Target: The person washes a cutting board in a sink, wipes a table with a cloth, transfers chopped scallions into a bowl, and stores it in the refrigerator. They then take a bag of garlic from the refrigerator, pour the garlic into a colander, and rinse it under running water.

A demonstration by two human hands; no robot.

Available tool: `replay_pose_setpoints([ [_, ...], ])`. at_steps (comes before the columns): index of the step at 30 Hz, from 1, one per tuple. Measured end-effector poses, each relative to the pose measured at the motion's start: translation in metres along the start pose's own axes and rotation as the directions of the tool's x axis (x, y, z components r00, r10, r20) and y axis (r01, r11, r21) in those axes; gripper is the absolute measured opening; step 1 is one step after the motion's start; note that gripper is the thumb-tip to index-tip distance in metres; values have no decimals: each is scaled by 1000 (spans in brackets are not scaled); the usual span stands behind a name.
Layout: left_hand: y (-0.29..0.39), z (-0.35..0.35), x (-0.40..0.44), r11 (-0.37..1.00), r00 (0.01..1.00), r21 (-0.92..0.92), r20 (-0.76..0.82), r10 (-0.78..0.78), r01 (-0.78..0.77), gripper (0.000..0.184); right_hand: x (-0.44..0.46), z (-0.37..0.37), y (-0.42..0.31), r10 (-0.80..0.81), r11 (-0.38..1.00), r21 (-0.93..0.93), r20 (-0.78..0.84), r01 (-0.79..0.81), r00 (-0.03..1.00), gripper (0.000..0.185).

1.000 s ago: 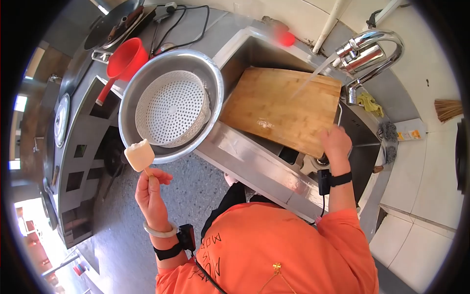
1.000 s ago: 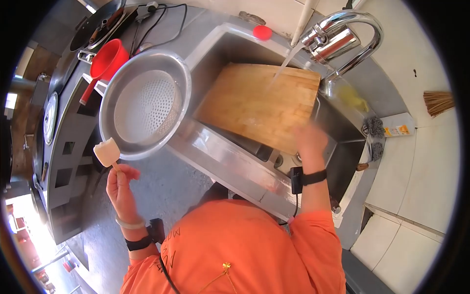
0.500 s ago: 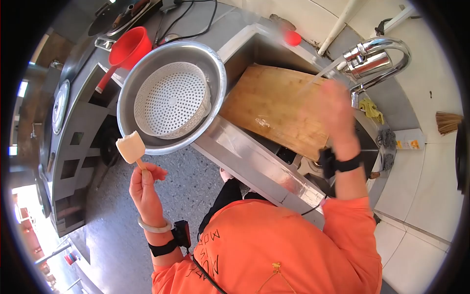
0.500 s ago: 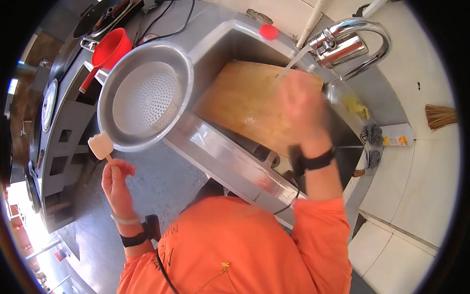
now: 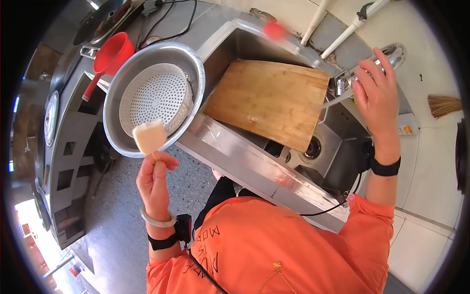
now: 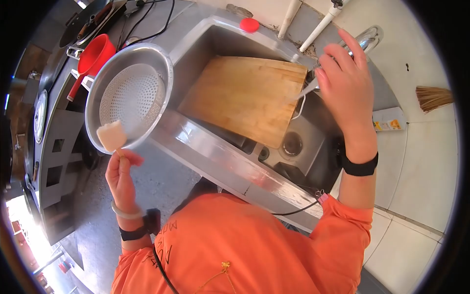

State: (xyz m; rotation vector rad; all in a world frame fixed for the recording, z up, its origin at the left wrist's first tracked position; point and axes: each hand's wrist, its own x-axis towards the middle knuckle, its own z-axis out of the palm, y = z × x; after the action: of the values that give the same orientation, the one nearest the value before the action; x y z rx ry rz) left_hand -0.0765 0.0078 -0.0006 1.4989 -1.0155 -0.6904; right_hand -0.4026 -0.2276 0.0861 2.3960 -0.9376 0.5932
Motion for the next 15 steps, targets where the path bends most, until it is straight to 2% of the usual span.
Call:
replay_pose_setpoints([
  [2,4,10,1,1000,1000,17,25,16,-17,18,-6,-2,1,12,1000,16,-6,-12,1000,16],
  [4,11,22,2,992,988,64,115,103,-111,15,-10,-1,1,24,999,32,-15,-23,1000,17],
  [6,23,35,2,989,982,39,134,133,-140,14,-8,6,1,4,1000,26,-55,-2,998,21],
  [7,31,41,3,970,958,76,190,215,-232,14,-7,9,0,6,1000,28,-60,-4,998,21],
  [8,38,43,3,940,925,108,247,290,-324,15,-4,12,-1,-2,1000,16,-76,3,997,22],
  [10,48,47,2,913,878,113,342,335,-392,15,2,23,-2,-9,1000,8,-99,10,995,23],
  [12,65,55,0,907,826,-50,396,402,-418,14,12,37,-4,-1,1000,1,-173,1,985,22],
  [14,76,60,4,787,679,-127,435,591,-604,16,26,42,-15,13,999,-40,-171,-20,985,22],
  [15,84,62,3,751,631,-156,449,633,-642,19,33,45,-18,29,995,-86,-162,-43,986,21],
])
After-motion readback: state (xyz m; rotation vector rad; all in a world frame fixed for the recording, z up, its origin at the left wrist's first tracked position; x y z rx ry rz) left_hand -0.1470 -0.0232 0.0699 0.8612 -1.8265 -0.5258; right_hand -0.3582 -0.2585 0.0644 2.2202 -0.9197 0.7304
